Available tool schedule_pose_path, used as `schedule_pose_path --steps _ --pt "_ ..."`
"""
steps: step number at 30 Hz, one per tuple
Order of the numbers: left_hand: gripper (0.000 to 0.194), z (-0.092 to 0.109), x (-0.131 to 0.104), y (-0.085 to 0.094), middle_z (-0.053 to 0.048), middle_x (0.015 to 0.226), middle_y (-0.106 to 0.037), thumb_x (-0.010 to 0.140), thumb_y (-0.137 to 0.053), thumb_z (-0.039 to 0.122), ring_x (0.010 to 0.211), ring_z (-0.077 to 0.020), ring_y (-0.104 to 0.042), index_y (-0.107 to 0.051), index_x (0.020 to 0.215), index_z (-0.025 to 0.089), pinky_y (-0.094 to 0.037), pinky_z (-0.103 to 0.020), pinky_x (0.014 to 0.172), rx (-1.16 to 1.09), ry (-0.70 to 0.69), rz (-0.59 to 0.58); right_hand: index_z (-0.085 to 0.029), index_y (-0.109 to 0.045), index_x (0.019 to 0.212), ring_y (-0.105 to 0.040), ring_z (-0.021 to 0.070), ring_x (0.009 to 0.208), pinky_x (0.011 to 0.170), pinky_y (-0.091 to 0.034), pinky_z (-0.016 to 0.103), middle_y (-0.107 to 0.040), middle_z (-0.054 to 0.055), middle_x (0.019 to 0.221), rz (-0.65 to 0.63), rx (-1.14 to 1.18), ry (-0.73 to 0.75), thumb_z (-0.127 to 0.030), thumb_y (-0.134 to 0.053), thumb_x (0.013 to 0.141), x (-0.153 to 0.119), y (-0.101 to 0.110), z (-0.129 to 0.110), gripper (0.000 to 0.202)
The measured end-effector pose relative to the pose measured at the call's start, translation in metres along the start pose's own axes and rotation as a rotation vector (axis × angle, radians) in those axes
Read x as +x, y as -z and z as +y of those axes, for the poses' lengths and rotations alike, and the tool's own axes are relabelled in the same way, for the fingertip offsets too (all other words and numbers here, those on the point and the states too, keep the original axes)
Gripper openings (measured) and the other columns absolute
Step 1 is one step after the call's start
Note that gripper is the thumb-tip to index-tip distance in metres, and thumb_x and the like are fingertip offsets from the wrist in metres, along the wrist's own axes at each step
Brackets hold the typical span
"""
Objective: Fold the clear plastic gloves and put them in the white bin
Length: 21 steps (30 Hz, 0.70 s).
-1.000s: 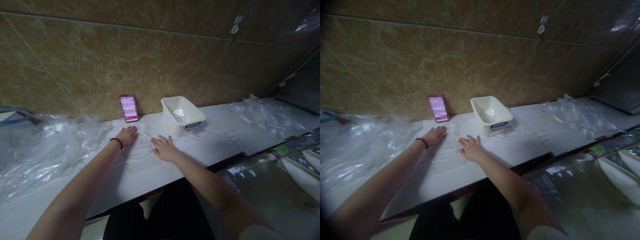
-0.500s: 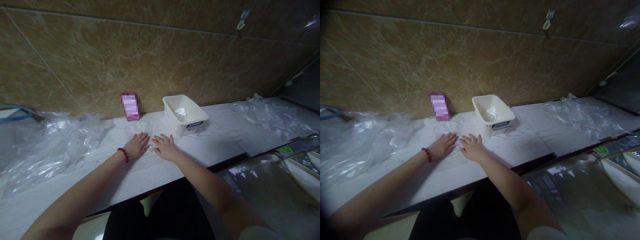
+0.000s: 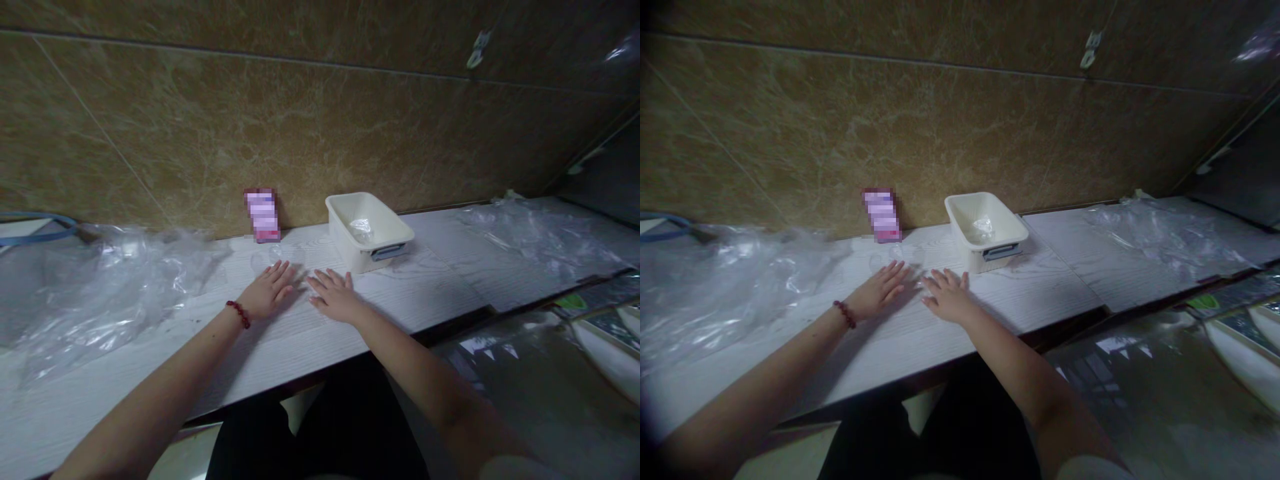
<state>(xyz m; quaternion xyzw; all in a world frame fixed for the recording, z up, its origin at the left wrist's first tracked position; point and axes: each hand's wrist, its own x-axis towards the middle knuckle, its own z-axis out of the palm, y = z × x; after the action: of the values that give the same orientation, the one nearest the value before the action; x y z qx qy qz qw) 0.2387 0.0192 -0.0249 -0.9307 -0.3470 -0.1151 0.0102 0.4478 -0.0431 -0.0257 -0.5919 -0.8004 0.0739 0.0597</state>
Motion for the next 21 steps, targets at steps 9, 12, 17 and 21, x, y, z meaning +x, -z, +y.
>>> schedule_pose_path --steps 9,12,17,21 --pt "0.032 0.008 -0.085 0.031 -0.007 0.103 -0.059 0.078 -0.045 0.035 0.091 -0.017 -0.056 -0.056 0.103 0.02 -0.046 -0.031 0.082 -0.239 0.034 -0.037 -0.029 -0.042 0.121 -0.015 0.0243 0.126 0.098 -0.008 0.054 -0.03 0.003 0.135 0.011 0.139 0.128 -0.046 -0.038 0.081 -0.03 0.009 0.018 0.043" --pt "0.031 0.012 -0.101 0.02 -0.008 0.108 -0.056 0.077 -0.046 0.035 0.095 -0.0181 -0.054 -0.057 0.103 0.021 -0.044 -0.034 0.084 -0.235 0.063 0.001 -0.026 -0.045 0.119 -0.019 0.0241 0.125 0.1 -0.01 0.051 -0.035 0.004 0.132 0.012 0.167 0.186 -0.044 -0.046 0.078 -0.038 0.009 0.013 0.045" --pt "0.024 0.021 -0.101 0.008 -0.007 0.102 -0.059 0.081 -0.041 0.033 0.093 -0.0182 -0.054 -0.06 0.083 0.02 -0.044 -0.036 0.081 -0.199 0.148 0.066 -0.024 -0.047 0.117 -0.028 0.0225 0.12 0.1 -0.018 0.044 -0.042 0.005 0.126 0.051 0.222 0.272 -0.042 -0.053 0.073 -0.042 0.007 0.002 0.048" --pt "0.024 0.025 -0.096 0.013 -0.006 0.097 -0.06 0.082 -0.038 0.033 0.089 -0.0173 -0.055 -0.057 0.088 0.02 -0.044 -0.035 0.08 -0.267 0.184 0.076 -0.022 -0.043 0.121 -0.029 0.0218 0.119 0.1 -0.02 0.04 -0.042 0.007 0.125 0.102 0.242 0.309 -0.042 -0.057 0.07 -0.042 0.001 -0.003 0.056"
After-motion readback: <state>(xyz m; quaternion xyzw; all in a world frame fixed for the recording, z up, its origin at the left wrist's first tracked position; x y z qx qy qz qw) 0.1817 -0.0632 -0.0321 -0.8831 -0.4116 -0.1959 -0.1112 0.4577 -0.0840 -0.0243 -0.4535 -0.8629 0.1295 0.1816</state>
